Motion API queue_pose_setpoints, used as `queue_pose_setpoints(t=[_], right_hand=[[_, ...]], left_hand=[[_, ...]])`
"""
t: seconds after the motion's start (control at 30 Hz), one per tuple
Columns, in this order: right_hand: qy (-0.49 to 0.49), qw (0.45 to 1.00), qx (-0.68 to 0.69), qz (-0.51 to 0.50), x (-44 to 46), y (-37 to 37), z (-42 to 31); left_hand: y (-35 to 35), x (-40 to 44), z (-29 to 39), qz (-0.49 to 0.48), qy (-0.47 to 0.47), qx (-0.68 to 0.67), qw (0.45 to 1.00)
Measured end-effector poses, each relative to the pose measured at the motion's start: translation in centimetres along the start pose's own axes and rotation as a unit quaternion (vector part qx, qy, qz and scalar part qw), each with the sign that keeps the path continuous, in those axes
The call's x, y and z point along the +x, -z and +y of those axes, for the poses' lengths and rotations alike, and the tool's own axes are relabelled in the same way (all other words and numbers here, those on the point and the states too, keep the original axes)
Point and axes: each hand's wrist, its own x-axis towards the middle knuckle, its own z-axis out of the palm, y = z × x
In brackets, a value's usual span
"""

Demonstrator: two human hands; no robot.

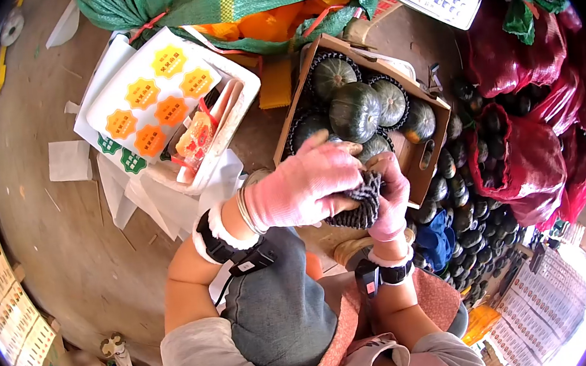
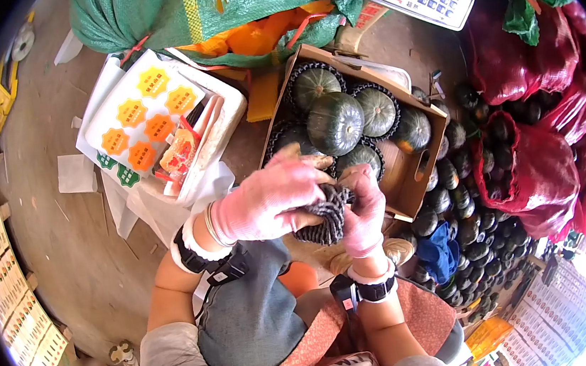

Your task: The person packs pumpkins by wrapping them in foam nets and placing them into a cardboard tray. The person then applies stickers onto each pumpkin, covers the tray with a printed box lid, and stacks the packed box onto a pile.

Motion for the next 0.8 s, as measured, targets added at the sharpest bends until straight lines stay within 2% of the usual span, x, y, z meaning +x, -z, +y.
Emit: queue_pose_setpoints(t=[0.07, 0.1, 0.13, 0.2, 0.23, 0.27, 0.3, 0.33, 0.37, 0.4, 0.43, 0.47, 0.5, 0.53, 0.57, 0.6, 0.67, 0.7, 0.73, 0.8], right_hand=[[-0.013, 0.999, 0.029, -0.012, -0.2, 0.0, 0.3], [0.020, 0.998, 0.007, -0.051, -0.2, 0.4, 0.5], [0.019, 0.997, -0.059, -0.047, -0.3, -0.1, -0.9], [0.040, 0.995, -0.078, -0.044, -0.2, 0.2, -2.0], [0.065, 0.996, 0.008, -0.059, -0.2, 0.4, -2.0], [0.047, 0.981, 0.168, -0.089, -0.3, 0.8, -1.8], [-0.017, 0.934, 0.338, -0.113, -0.7, 1.1, -1.6], [-0.079, 0.854, 0.496, -0.134, -1.3, 1.5, -1.4], [-0.194, 0.871, 0.434, -0.127, -2.4, 2.9, -1.1], [-0.303, 0.835, 0.446, -0.110, -3.6, 3.5, -0.8], [-0.317, 0.842, 0.392, -0.190, -3.6, 2.7, 0.8], [-0.330, 0.841, 0.336, -0.266, -3.6, 1.9, 2.0], [-0.281, 0.855, 0.341, -0.270, -3.3, 3.1, 1.8], [-0.215, 0.885, 0.364, -0.194, -2.9, 3.6, 2.1], [-0.143, 0.908, 0.376, -0.118, -2.5, 4.1, 2.4], [-0.125, 0.926, 0.357, 0.009, -2.2, 4.9, 2.4], [-0.197, 0.913, 0.353, -0.047, 0.4, 5.7, 1.4], [-0.262, 0.892, 0.360, -0.080, 1.4, 6.2, 1.3], [-0.290, 0.912, 0.284, -0.065, 1.9, 6.0, 1.4], [-0.265, 0.884, 0.385, 0.010, 3.5, 3.9, 3.5]], left_hand=[[1.1, 0.4, 0.3, -0.021, -0.060, -0.014, 0.998], [1.0, 0.4, 0.1, -0.020, -0.094, -0.085, 0.992], [1.2, 0.3, 0.3, -0.055, -0.063, -0.158, 0.984], [1.9, -0.4, 0.5, -0.189, 0.123, -0.280, 0.933], [1.6, -0.4, -0.2, -0.255, 0.139, -0.403, 0.868], [2.0, -1.2, -0.1, -0.267, 0.211, -0.463, 0.818], [2.5, -1.4, -0.4, -0.262, 0.218, -0.438, 0.832], [2.8, -1.2, -0.7, -0.257, 0.224, -0.412, 0.845], [2.7, -1.1, -0.9, -0.147, 0.305, -0.453, 0.825], [2.5, -0.8, -1.1, -0.033, 0.378, -0.485, 0.788], [2.2, 0.3, -0.2, 0.049, 0.374, -0.590, 0.713], [1.3, 0.3, -0.6, 0.031, 0.387, -0.581, 0.715], [0.2, 0.1, -1.0, -0.013, 0.379, -0.527, 0.760], [-0.3, 0.4, -1.1, -0.054, 0.367, -0.470, 0.801], [-0.3, 0.5, -1.3, -0.106, 0.427, -0.519, 0.733], [0.3, 0.9, -1.8, -0.160, 0.460, -0.509, 0.710], [1.5, 3.8, -2.5, -0.296, 0.364, -0.244, 0.849], [1.3, 4.5, -2.8, -0.230, 0.235, -0.055, 0.943], [0.5, 5.2, -3.5, -0.076, 0.104, 0.068, 0.989], [-0.4, 6.9, -3.4, 0.005, 0.125, 0.216, 0.968]])
